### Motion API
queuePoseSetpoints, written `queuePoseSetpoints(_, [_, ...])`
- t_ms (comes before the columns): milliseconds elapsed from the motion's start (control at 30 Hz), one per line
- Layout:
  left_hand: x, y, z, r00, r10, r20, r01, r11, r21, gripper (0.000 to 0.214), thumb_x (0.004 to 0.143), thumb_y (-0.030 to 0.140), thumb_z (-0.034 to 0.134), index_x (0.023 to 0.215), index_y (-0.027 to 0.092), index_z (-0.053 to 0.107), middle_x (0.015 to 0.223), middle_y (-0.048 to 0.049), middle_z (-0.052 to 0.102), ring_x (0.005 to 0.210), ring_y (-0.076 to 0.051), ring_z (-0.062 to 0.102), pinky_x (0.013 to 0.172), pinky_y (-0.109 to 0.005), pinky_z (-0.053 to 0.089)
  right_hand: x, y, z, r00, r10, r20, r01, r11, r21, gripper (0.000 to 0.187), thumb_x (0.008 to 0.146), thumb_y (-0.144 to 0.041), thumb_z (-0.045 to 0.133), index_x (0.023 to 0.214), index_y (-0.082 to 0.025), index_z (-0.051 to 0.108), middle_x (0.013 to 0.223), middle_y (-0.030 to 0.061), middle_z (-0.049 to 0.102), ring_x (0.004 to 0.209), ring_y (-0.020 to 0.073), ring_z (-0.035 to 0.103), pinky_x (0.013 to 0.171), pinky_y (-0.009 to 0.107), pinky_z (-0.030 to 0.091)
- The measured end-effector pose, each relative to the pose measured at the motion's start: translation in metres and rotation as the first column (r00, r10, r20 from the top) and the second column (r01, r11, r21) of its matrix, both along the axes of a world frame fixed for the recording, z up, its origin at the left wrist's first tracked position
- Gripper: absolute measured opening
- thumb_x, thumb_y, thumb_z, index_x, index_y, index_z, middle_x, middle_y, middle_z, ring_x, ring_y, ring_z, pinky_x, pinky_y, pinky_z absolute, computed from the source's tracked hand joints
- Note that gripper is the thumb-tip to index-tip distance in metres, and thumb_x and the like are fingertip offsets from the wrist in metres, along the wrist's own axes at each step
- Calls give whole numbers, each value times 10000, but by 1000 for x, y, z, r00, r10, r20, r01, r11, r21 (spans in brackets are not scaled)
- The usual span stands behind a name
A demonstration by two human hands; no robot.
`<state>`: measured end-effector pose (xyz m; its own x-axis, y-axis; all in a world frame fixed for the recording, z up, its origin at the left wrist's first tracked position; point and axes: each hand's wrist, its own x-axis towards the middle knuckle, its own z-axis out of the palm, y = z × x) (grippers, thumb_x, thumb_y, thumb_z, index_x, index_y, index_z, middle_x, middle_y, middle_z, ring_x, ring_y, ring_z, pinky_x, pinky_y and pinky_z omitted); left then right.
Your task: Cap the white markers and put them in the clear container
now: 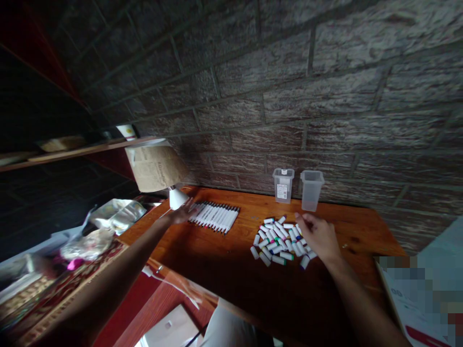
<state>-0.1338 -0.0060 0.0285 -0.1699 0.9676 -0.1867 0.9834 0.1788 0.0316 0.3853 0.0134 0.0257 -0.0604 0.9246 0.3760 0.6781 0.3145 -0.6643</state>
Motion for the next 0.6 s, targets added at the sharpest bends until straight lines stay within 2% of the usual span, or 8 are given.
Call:
queuePoseSetpoints(167, [-5,3,-11,1000,2,1,-2,1000,-25,754,980,533,224,1528,14,230,1593,-278,164,1484,-371,155,1156,-481,270,-1,0,1,1000,10,-9,-10,1000,3,465,851,-586,470,659,-221,685,599,11,683,563,170,645,557,250,428])
queuePoseSetpoints(233, [-5,5,-15,1000,-12,0,12,999,-31,730,981,520,233,1518,25,272,1597,-268,163,1485,-374,137,1161,-493,256,-1,-1,2,1000,14,1,-14,1000,5,467,851,-588,468,641,-223,670,577,5,668,550,168,640,552,250,425])
queuePoseSetpoints(333, [-6,7,-19,998,-68,1,68,997,-42,608,981,437,303,1454,76,428,1591,-223,242,1491,-364,117,1175,-493,228,0,-1,2,1000,13,19,-13,1000,2,461,853,-584,467,632,-226,654,559,-3,653,533,162,632,544,249,420])
queuePoseSetpoints(500, [-8,6,-16,993,-114,-2,114,993,-23,508,977,376,367,1381,116,531,1572,-171,330,1492,-367,139,1178,-467,229,0,0,0,999,21,26,-21,1000,18,463,856,-587,461,643,-234,672,544,-5,651,522,165,627,538,252,422])
queuePoseSetpoints(600, [-12,4,-10,994,-105,1,105,994,34,466,986,370,405,1385,159,519,1553,-155,372,1466,-345,256,1162,-487,278,0,-1,1,1000,14,19,-14,1000,16,461,851,-587,463,647,-235,680,568,-3,670,540,166,638,546,251,424])
